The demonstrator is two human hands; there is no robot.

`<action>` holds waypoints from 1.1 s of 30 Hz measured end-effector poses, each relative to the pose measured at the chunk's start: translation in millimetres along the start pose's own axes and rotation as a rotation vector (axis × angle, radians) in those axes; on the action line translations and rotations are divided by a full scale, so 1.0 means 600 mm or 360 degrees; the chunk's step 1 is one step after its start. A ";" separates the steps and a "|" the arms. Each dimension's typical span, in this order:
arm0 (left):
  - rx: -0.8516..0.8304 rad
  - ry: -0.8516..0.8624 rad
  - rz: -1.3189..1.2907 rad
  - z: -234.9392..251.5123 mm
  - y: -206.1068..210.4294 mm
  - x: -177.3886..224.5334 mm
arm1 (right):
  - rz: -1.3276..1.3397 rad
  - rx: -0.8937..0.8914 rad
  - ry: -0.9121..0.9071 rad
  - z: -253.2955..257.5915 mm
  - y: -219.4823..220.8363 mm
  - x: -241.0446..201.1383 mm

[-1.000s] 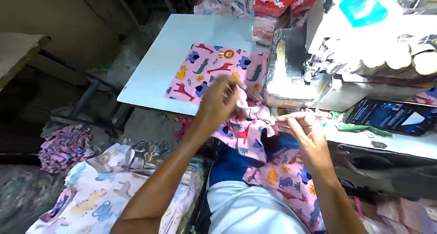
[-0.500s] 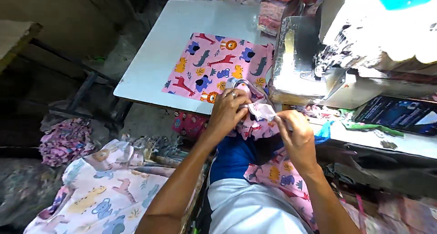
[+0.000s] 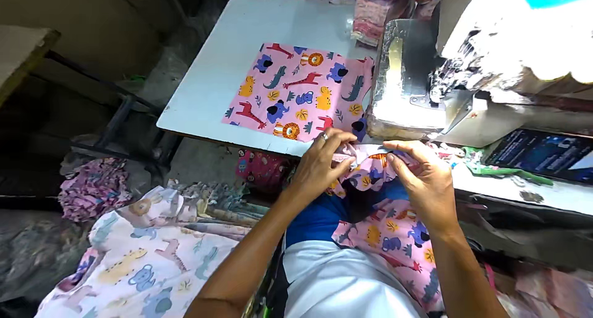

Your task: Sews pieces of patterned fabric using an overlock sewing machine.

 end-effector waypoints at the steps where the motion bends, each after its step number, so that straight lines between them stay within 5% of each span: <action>1: 0.0018 -0.0004 0.0047 -0.016 0.012 -0.012 | -0.0063 0.0024 -0.0075 0.002 -0.003 -0.005; 7: 0.0050 0.0070 -0.0017 -0.028 0.021 -0.011 | -0.0188 0.0205 -0.0350 0.011 -0.024 -0.030; 13: 0.0241 -0.0228 -0.0258 -0.019 -0.024 -0.006 | 0.0316 0.0130 0.0224 0.008 -0.033 -0.012; 16: 0.0088 -0.0389 -0.0586 -0.010 -0.055 0.010 | 0.0252 -0.0055 0.0062 0.010 -0.029 -0.027; 21: 0.0150 0.0082 0.0243 0.001 -0.133 0.022 | -0.0541 0.0148 -0.0633 0.016 -0.069 -0.099; 27: 0.0319 -0.0021 0.0598 -0.027 -0.179 -0.017 | -0.0537 0.0614 -0.0582 -0.003 -0.127 -0.110; 30: 0.0510 -0.0195 0.0645 -0.039 -0.213 -0.037 | -0.0106 0.0420 -0.0275 -0.015 -0.132 -0.074; 33: 0.0803 -0.0619 0.0118 -0.031 -0.242 -0.064 | 0.0490 -0.0172 0.0106 -0.054 -0.105 -0.053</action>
Point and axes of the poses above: each hand's wrist, its own z-axis towards the middle knuckle, its own y-axis out of the palm, x = y × z, the point moved 7 cm from there along z, towards the middle knuckle, and after that the axes turned 14 degrees about x, right-handed, at the moved point
